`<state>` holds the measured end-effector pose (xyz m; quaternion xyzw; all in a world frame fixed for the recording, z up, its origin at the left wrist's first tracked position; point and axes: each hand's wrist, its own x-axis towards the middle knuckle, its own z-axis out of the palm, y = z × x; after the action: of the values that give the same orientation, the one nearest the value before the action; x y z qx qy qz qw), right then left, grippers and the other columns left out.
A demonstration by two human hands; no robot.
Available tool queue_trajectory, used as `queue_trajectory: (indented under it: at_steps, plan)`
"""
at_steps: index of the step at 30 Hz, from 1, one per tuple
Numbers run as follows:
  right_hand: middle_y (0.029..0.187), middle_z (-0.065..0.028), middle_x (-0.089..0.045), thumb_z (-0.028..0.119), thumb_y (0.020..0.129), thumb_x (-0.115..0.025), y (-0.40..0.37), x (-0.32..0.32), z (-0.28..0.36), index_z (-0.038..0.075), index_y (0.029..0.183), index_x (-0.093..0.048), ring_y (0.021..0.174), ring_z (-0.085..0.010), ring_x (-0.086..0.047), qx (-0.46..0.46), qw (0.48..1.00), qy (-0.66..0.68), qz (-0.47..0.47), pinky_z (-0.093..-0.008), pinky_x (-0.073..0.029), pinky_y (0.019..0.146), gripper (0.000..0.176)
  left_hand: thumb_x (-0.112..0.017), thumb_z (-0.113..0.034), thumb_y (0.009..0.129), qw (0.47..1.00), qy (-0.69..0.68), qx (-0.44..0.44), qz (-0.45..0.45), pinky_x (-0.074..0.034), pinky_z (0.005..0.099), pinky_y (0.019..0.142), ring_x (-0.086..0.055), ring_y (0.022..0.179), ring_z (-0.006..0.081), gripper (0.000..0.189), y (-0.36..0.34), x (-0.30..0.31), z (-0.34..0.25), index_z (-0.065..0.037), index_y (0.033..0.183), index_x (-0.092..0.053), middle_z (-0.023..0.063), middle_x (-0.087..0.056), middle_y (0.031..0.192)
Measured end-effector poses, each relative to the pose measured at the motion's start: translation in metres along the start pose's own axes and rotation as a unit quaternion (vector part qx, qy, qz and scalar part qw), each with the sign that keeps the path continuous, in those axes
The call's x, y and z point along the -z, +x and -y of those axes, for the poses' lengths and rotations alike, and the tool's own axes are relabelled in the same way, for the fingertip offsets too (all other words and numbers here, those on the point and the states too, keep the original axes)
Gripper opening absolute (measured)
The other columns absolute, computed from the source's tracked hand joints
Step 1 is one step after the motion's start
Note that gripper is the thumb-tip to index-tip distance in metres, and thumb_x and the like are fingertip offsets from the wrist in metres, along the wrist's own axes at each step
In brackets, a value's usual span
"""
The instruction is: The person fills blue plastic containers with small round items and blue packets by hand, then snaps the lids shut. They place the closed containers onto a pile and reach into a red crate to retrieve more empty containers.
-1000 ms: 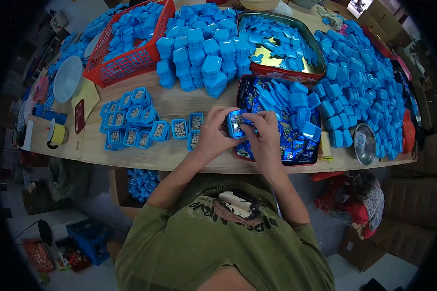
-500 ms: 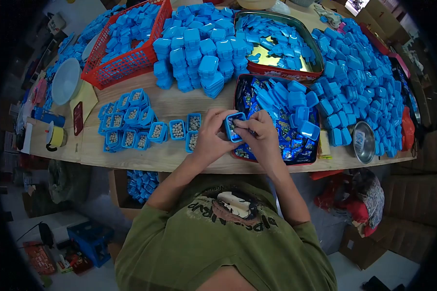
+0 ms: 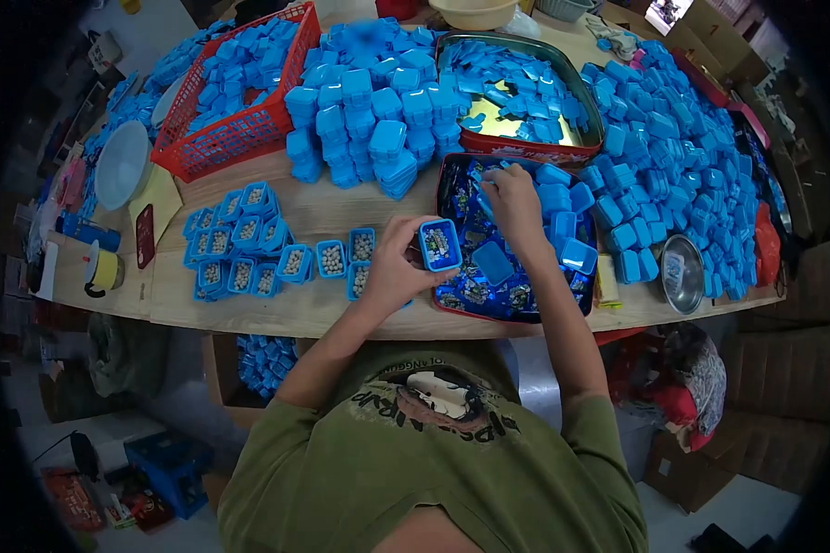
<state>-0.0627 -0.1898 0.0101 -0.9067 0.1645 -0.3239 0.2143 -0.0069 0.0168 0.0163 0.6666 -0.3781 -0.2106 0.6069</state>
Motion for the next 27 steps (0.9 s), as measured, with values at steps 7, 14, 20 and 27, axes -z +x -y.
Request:
queue_trajectory:
  at_steps: [7, 14, 20, 27]
  plan:
    - [0.090, -0.0107, -0.058, 0.018, 0.071, -0.073, 0.023, -0.025, -0.008, 0.005, 0.084, -0.066, 0.089, -0.0298, -0.057, -0.035, 0.980, -0.174, 0.091, -0.0434, -0.047, 0.071, 0.019, -0.083, -0.004, 0.063, 0.999, 0.043, -0.014, 0.000, -0.051, 0.0267, 0.081, -0.057, 0.100, 0.0136, 0.067, -0.001, 0.008, 0.003, -0.003, 0.122, -0.052, 0.0040, -0.045, 0.113]
    - [0.080, -0.0076, -0.061, 0.015, 0.077, -0.071, 0.022, 0.025, 0.012, 0.006, 0.082, -0.061, 0.077, -0.0210, -0.057, -0.075, 0.997, 0.009, 0.029, -0.0350, -0.043, 0.067, 0.014, -0.084, -0.006, 0.062, 1.000, 0.012, 0.000, 0.004, -0.051, 0.0264, 0.081, -0.057, 0.100, 0.0137, 0.069, 0.002, 0.009, 0.006, -0.003, 0.123, -0.052, 0.0042, -0.045, 0.113]
    - [0.074, 0.0032, -0.055, 0.016, 0.087, -0.065, 0.009, 0.065, 0.059, 0.005, 0.085, -0.062, 0.068, -0.0026, -0.046, -0.250, 0.860, 0.431, 0.114, -0.0190, -0.037, 0.060, 0.012, -0.086, -0.019, 0.058, 0.999, 0.022, -0.027, -0.024, -0.050, 0.0313, 0.081, -0.058, 0.098, 0.0229, 0.067, 0.002, 0.005, 0.012, -0.006, 0.116, -0.057, 0.0092, -0.053, 0.107]
    - [0.074, 0.0020, -0.054, 0.016, 0.087, -0.064, -0.018, 0.027, 0.075, 0.002, 0.084, -0.058, 0.068, -0.0044, -0.046, -0.217, 0.863, 0.437, 0.132, -0.0213, -0.039, 0.059, 0.015, -0.079, -0.007, 0.054, 0.999, 0.048, -0.020, -0.003, -0.049, 0.0312, 0.083, -0.055, 0.103, 0.0239, 0.068, -0.002, 0.002, -0.002, -0.005, 0.118, -0.055, 0.0100, -0.051, 0.109]
